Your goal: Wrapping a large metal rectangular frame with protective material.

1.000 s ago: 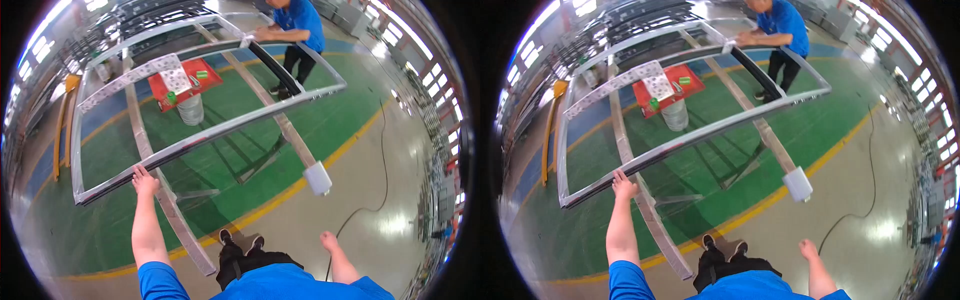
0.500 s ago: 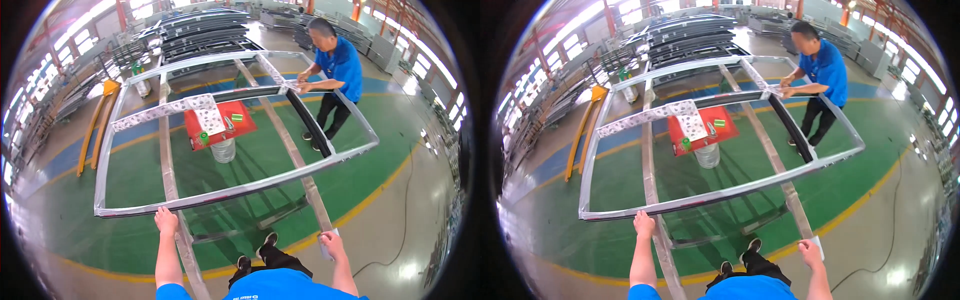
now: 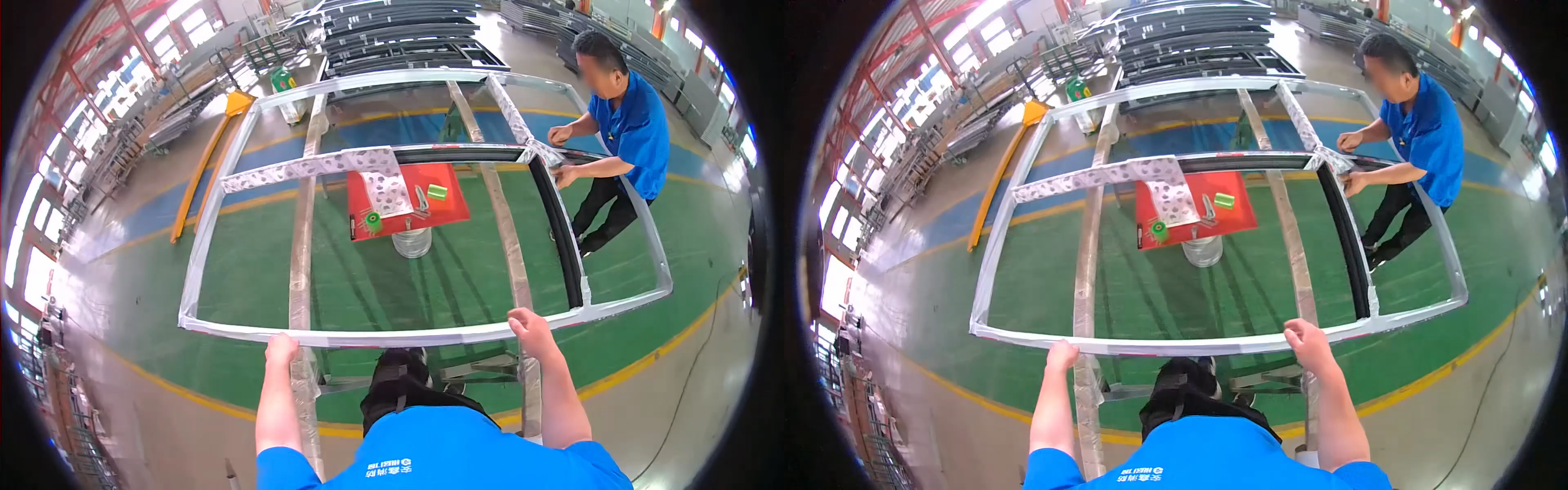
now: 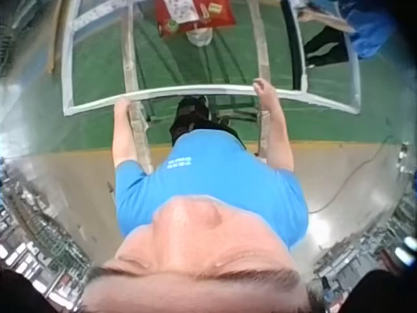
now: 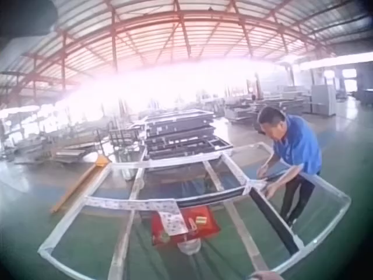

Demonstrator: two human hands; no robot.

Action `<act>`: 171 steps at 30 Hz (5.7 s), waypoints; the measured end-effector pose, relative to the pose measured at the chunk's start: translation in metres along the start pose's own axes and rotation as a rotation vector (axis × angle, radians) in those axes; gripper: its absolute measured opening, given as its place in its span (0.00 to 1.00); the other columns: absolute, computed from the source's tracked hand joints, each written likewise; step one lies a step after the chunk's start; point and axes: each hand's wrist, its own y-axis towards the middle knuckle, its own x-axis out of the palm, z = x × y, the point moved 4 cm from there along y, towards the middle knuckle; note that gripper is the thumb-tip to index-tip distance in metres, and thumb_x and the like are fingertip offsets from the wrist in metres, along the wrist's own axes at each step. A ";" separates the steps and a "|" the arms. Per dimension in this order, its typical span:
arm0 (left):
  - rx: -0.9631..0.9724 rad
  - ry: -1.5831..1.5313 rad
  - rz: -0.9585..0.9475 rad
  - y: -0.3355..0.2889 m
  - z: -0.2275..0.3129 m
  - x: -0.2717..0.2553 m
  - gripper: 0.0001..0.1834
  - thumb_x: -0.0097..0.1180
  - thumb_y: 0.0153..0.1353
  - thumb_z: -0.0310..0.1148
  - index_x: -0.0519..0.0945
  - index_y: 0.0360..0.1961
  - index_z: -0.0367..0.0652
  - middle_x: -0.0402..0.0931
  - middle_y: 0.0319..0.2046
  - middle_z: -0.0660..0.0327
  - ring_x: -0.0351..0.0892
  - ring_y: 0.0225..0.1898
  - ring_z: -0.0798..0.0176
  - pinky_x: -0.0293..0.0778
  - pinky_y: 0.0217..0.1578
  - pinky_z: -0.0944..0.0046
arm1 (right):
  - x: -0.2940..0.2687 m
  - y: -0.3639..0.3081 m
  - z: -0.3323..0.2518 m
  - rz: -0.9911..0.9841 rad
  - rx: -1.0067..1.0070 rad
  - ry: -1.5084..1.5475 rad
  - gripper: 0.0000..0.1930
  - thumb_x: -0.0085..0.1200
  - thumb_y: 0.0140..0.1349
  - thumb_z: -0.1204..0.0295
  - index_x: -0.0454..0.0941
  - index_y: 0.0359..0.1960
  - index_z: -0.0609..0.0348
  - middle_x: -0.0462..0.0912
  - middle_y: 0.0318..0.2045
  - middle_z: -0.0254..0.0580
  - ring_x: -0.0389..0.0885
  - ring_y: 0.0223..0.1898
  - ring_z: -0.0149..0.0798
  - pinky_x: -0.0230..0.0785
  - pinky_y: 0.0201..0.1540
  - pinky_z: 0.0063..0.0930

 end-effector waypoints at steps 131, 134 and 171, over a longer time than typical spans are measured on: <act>1.111 -0.182 0.161 0.329 0.537 -0.157 0.20 0.57 0.49 0.24 0.72 0.46 0.43 0.74 0.37 0.51 0.78 0.36 0.39 0.74 0.37 0.43 | 0.263 0.560 -0.034 -0.576 -0.039 1.643 0.30 0.55 0.67 0.60 0.61 0.67 0.58 0.74 0.59 0.47 0.76 0.57 0.46 0.71 0.57 0.40; 1.155 -0.088 0.300 0.323 0.543 -0.130 0.21 0.57 0.50 0.24 0.72 0.47 0.44 0.73 0.37 0.54 0.78 0.39 0.46 0.73 0.37 0.45 | 0.264 0.556 -0.066 -0.453 -0.186 1.779 0.30 0.54 0.68 0.58 0.62 0.67 0.55 0.71 0.61 0.41 0.71 0.62 0.40 0.67 0.61 0.35; 0.769 0.131 -0.128 0.495 0.658 -0.156 0.37 0.62 0.54 0.62 0.82 0.51 0.39 0.82 0.47 0.49 0.81 0.51 0.51 0.73 0.53 0.57 | 0.316 0.749 -0.012 -0.147 -0.055 1.972 0.14 0.49 0.69 0.65 0.75 0.50 0.59 0.83 0.44 0.42 0.84 0.44 0.40 0.81 0.48 0.37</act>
